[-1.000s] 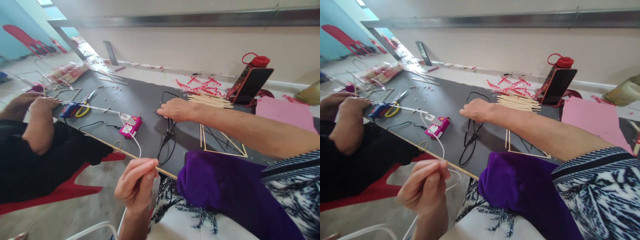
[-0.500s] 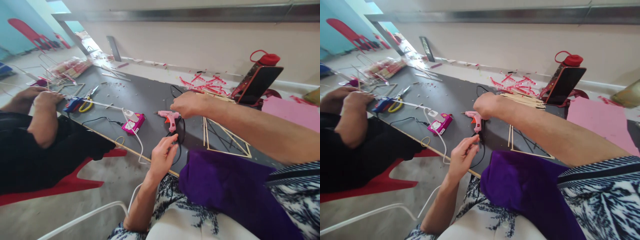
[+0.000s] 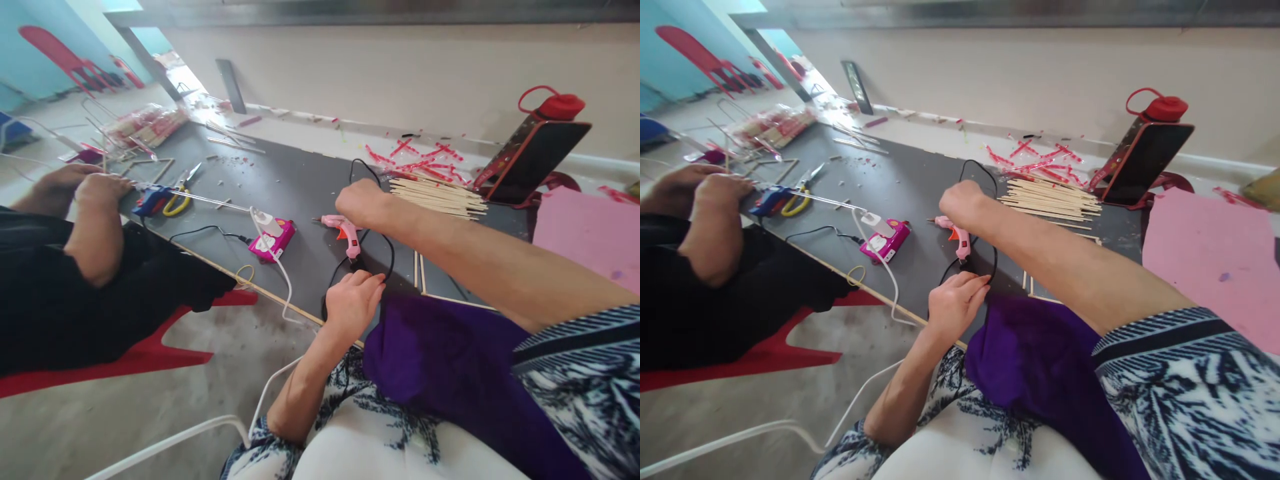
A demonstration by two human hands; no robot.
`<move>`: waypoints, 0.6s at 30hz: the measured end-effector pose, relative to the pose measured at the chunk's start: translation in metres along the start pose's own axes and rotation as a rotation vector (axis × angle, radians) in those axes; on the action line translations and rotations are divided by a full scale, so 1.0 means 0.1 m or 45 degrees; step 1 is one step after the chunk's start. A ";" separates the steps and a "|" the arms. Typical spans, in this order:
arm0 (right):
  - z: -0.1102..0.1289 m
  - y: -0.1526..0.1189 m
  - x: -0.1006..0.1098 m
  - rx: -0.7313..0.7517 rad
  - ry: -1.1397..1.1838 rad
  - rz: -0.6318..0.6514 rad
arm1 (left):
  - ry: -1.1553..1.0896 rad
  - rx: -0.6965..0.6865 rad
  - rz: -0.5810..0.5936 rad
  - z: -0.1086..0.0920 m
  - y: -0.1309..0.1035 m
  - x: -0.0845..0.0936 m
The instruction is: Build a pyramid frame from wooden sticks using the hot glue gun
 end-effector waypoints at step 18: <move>0.03 -0.10 -0.14 -0.097 0.022 -0.097 | 0.099 -0.002 0.070 -0.08 0.00 -0.01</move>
Point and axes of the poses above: each hand's wrist, its own y-axis towards the middle knuckle, its own x-axis out of the back of the hand, z = x × y, the point moved 2 cm from there along y, towards the middle knuckle, and after that the axes turned 15 degrees about x, right-handed, at the moved point
